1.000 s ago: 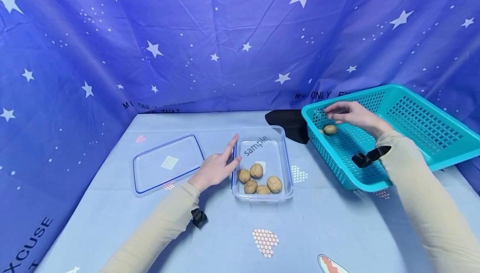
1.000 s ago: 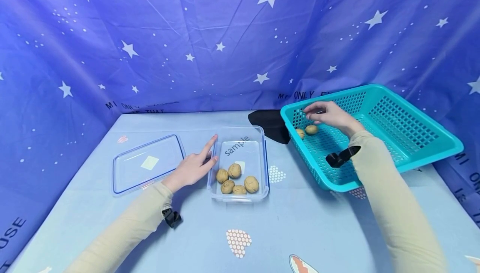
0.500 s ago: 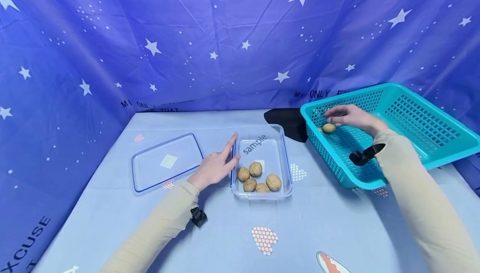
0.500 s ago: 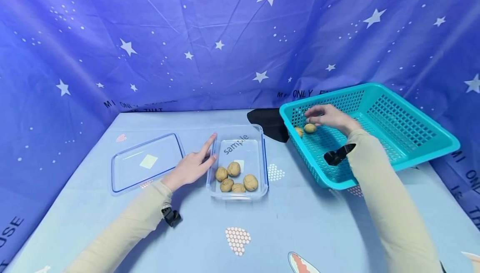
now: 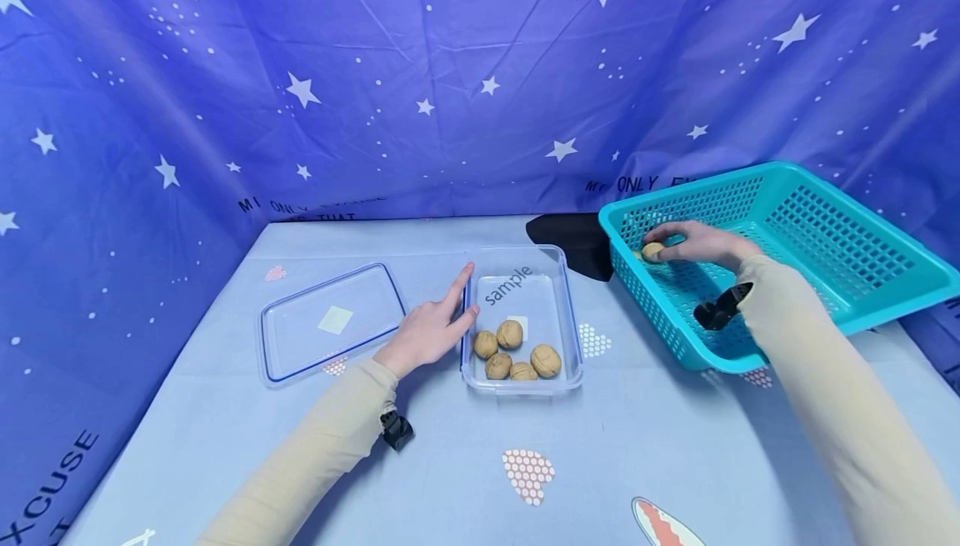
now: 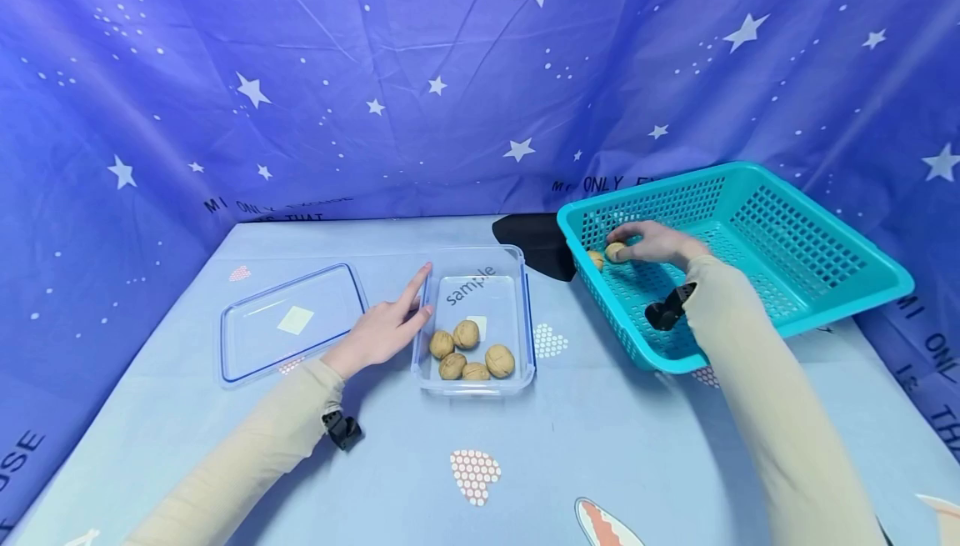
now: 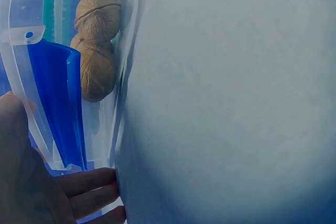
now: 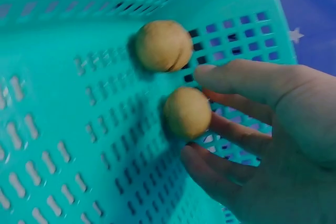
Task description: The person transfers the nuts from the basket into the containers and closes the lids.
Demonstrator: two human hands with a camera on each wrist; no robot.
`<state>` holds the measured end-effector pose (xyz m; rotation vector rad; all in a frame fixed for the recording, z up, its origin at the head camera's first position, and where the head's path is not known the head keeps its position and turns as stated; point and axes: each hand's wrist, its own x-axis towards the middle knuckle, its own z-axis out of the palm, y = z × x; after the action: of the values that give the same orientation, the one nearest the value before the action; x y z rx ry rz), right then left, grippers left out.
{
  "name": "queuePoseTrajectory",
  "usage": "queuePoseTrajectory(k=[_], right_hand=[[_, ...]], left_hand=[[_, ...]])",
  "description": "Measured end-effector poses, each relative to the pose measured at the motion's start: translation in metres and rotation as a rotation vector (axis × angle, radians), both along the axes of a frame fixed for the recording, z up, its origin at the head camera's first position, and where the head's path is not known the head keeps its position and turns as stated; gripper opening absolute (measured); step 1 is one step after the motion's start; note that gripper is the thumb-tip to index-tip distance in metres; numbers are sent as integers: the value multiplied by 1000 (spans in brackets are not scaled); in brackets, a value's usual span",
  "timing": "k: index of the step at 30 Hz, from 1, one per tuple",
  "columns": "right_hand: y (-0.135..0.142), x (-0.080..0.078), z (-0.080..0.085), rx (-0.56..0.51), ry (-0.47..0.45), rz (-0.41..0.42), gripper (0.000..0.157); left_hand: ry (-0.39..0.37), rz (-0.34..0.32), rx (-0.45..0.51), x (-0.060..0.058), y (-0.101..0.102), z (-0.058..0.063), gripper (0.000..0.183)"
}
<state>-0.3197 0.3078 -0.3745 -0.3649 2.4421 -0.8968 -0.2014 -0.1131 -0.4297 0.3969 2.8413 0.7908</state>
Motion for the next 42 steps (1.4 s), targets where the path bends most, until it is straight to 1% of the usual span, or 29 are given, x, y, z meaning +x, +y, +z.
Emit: queuePoseTrajectory(k=[4, 7, 11, 16, 21, 33, 42], right_hand=[[1, -1, -2, -22, -28, 16, 56], [3, -2, -4, -39, -42, 12, 56], [3, -5, -6, -67, -64, -1, 51], [3, -6, -11, -72, -70, -4, 43], [2, -8, -12, -67, -59, 11, 42], [2, -3, -5, -94, -48, -14, 49], [1, 8, 8, -120, -14, 13, 45]], left_hand=[[10, -4, -13, 0, 0, 1, 66], [15, -6, -8, -1, 0, 1, 66], [12, -6, 6, -1, 1, 1, 66], [10, -13, 5, -1, 1, 2, 66], [11, -17, 1, -1, 1, 3, 67], [15, -13, 2, 2, 0, -1, 67], [18, -13, 0, 2, -1, -2, 66]])
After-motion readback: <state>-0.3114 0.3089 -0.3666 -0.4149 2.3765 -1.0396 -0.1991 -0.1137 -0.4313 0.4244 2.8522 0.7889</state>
